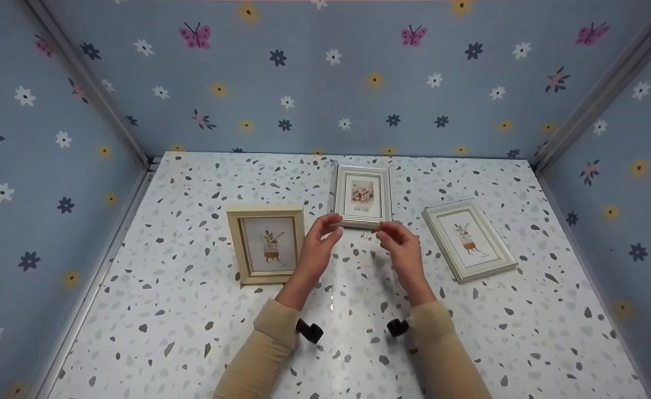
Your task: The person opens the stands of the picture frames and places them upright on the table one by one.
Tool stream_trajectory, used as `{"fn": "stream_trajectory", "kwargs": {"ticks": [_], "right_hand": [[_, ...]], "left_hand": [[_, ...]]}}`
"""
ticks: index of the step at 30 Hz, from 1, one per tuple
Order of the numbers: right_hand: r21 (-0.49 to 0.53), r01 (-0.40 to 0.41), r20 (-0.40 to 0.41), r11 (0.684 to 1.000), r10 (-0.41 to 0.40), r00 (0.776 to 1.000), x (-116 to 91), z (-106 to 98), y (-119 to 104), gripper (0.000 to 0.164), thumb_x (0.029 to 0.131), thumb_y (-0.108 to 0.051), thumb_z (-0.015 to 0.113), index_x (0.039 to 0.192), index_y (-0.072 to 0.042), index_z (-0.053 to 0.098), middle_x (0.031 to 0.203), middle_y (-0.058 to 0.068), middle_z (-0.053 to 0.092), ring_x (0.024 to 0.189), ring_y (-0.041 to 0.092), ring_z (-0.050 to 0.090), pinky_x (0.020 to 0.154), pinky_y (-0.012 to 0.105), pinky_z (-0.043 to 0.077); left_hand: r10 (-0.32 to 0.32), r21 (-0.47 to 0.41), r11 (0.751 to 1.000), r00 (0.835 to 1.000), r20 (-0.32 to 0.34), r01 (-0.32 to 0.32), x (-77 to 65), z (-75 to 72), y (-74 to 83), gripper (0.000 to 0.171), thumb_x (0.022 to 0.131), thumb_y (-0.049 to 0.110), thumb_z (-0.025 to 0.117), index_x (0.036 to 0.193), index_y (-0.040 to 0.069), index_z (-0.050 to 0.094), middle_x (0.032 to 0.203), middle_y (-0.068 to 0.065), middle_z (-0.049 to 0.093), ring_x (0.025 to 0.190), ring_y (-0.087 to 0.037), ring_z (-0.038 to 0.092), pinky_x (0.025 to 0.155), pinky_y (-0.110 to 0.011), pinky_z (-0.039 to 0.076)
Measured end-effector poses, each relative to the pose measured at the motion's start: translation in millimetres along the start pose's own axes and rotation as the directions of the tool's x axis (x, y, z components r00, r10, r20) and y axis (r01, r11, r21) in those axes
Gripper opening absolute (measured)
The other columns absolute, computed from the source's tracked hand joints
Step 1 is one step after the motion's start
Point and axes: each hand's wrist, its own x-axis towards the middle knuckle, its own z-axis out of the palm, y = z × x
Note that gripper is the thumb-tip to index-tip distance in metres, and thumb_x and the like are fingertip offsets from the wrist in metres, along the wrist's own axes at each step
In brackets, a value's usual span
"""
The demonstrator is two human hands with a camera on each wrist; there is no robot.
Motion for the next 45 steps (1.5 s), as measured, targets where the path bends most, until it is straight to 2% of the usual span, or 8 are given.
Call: {"fn": "stream_trajectory", "kwargs": {"ticks": [11,18,26,30,34,39,42,45], "right_hand": [[0.024,-0.068,-0.029,0.997,0.069,0.997,17,-9,3,0.037,0.096,-0.016,0.068,0.128,0.003,0.062,0.12,0.016,0.066,0.106,0.021,0.062,0.086,0.029,0.053],[-0.026,-0.111,-0.081,0.993,0.109,0.991,31,-14,3,0.034,0.098,-0.016,0.065,0.127,0.002,0.063,0.12,0.011,0.066,0.107,0.021,0.06,0.084,0.027,0.05],[-0.057,-0.214,-0.126,0.975,0.206,0.97,47,-19,4,0.037,0.102,-0.02,0.059,0.133,-0.002,0.059,0.128,0.011,0.061,0.115,0.031,0.055,0.092,0.045,0.047],[-0.083,-0.247,-0.125,0.965,0.236,0.964,53,-21,6,0.041,0.103,-0.022,0.055,0.139,-0.002,0.054,0.135,0.013,0.058,0.121,0.027,0.055,0.097,0.041,0.046],[-0.107,-0.306,-0.094,0.946,0.296,0.95,57,-23,10,0.046,0.104,-0.028,0.053,0.145,-0.007,0.051,0.138,0.012,0.056,0.118,0.028,0.055,0.092,0.04,0.047],[-0.154,-0.353,-0.054,0.923,0.349,0.936,60,-23,15,0.048,0.105,-0.033,0.05,0.148,-0.011,0.048,0.138,0.011,0.056,0.116,0.027,0.055,0.089,0.036,0.046],[-0.139,-0.366,-0.037,0.92,0.365,0.93,62,-24,18,0.048,0.107,-0.035,0.046,0.147,-0.009,0.048,0.139,0.013,0.056,0.119,0.025,0.055,0.088,0.034,0.046],[-0.058,-0.383,-0.027,0.922,0.382,0.924,65,-24,22,0.05,0.108,-0.037,0.039,0.147,-0.006,0.048,0.14,0.012,0.056,0.122,0.022,0.054,0.088,0.031,0.046]], "left_hand": [[-0.154,-0.022,0.988,0.984,-0.088,0.152,24.1,19.2,-5.6,0.046,0.101,0.024,0.057,0.143,0.009,0.048,0.147,-0.013,0.045,0.132,-0.026,0.042,0.107,-0.045,0.037],[-0.248,-0.07,0.968,0.958,-0.145,0.24,37.3,25.1,-4.7,0.055,0.1,0.025,0.056,0.149,0.007,0.04,0.156,-0.014,0.035,0.144,-0.03,0.03,0.116,-0.043,0.027],[-0.27,-0.025,0.962,0.933,-0.237,0.272,52.5,30.8,-15.5,0.06,0.098,0.028,0.058,0.151,0.009,0.037,0.156,-0.012,0.035,0.145,-0.029,0.028,0.116,-0.04,0.026],[-0.301,-0.015,0.952,0.929,-0.217,0.305,56.6,31.7,-18.5,0.064,0.099,0.031,0.055,0.154,0.009,0.032,0.159,-0.012,0.031,0.145,-0.027,0.028,0.117,-0.04,0.025],[-0.332,-0.031,0.943,0.929,-0.164,0.332,61.0,30.6,-23.4,0.068,0.099,0.034,0.052,0.157,0.009,0.026,0.16,-0.013,0.028,0.145,-0.027,0.028,0.117,-0.04,0.024],[-0.362,-0.075,0.932,0.926,-0.108,0.355,63.8,27.0,-31.2,0.063,0.102,0.03,0.049,0.155,0.004,0.029,0.157,-0.014,0.034,0.144,-0.027,0.031,0.117,-0.039,0.025],[-0.377,-0.09,0.925,0.921,-0.1,0.369,63.6,24.7,-31.9,0.062,0.102,0.029,0.049,0.154,0.002,0.03,0.158,-0.016,0.031,0.146,-0.027,0.026,0.118,-0.038,0.022],[-0.405,-0.097,0.913,0.909,-0.099,0.396,62.9,22.3,-32.7,0.064,0.102,0.03,0.049,0.156,0.001,0.027,0.162,-0.015,0.023,0.149,-0.027,0.018,0.12,-0.037,0.017]]}}
